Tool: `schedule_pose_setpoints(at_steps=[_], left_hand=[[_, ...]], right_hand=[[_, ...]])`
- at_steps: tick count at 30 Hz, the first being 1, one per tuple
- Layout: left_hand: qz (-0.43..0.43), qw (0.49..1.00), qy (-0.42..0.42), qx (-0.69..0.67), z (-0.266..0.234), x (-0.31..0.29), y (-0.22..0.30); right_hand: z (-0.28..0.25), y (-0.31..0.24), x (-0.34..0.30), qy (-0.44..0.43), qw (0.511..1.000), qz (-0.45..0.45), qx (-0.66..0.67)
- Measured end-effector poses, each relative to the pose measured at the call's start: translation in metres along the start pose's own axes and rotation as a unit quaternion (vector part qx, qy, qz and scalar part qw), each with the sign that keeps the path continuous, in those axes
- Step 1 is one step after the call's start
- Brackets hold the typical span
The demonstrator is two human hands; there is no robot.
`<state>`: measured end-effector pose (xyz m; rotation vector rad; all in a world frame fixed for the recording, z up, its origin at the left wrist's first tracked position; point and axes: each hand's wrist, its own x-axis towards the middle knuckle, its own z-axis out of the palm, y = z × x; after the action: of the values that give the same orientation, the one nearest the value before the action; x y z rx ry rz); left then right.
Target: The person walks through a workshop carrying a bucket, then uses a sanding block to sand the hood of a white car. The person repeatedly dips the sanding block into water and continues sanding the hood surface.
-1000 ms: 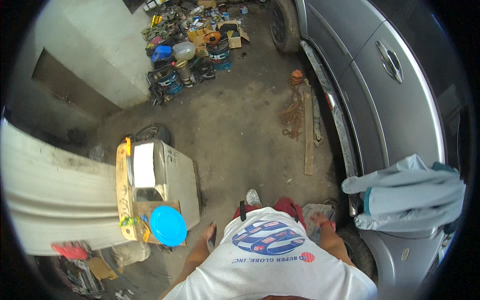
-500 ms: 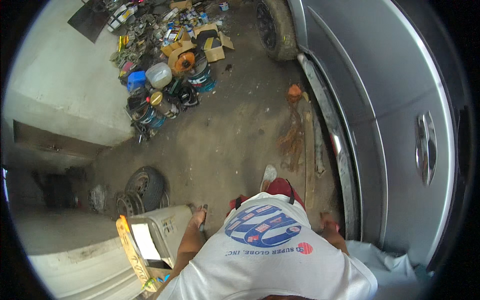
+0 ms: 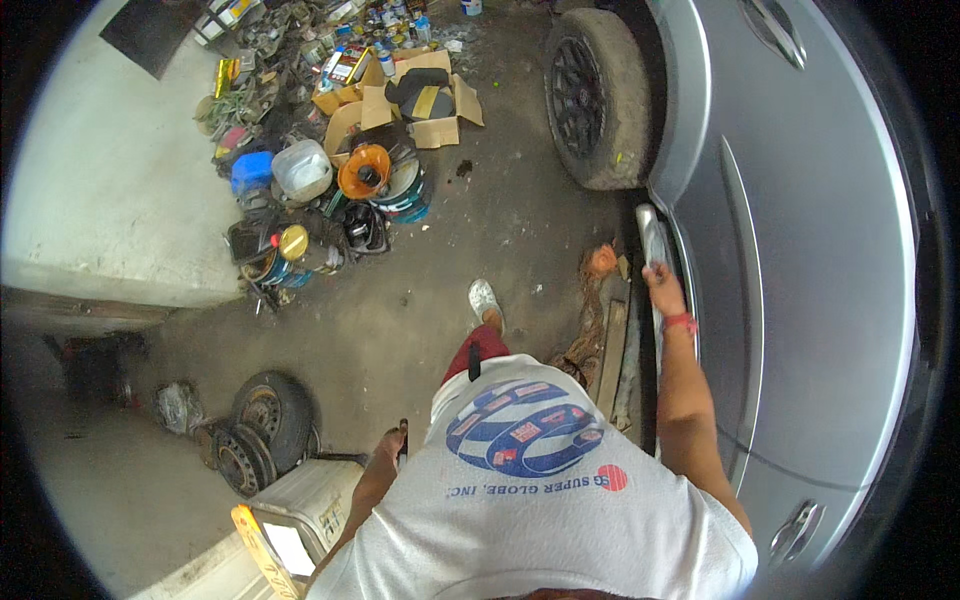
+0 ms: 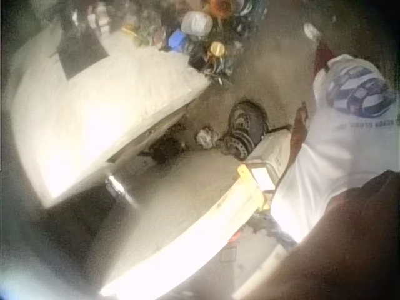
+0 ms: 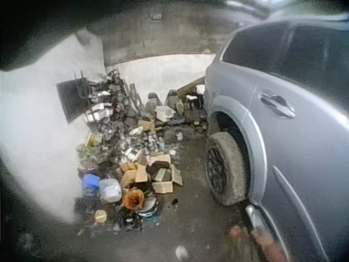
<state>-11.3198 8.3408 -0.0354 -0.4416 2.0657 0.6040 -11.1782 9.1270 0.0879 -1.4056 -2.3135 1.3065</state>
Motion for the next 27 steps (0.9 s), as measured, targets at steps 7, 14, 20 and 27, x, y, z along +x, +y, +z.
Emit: schedule_pose_setpoints(at_steps=[7, 14, 20, 27], left_hand=[[0.063, 0.994, -0.083, -0.041, -0.032, 0.149, 0.297], [0.136, 0.989, 0.025, -0.055, -0.133, 0.151, 0.608], [0.084, 0.985, -0.008, -0.152, -0.093, 0.236, 0.639], [-0.022, 0.986, -0.063, -0.155, -0.019, 0.203, 0.732]], right_hand=[[0.029, 0.210, -0.017, -0.256, 0.930, 0.234, -0.119], [0.018, 0.087, 0.025, -0.321, 0.865, 0.335, -0.190], [0.022, 0.036, 0.309, -0.344, 0.875, 0.183, -0.289], [0.101, -0.254, 0.678, -0.221, 0.968, -0.063, -0.103]])
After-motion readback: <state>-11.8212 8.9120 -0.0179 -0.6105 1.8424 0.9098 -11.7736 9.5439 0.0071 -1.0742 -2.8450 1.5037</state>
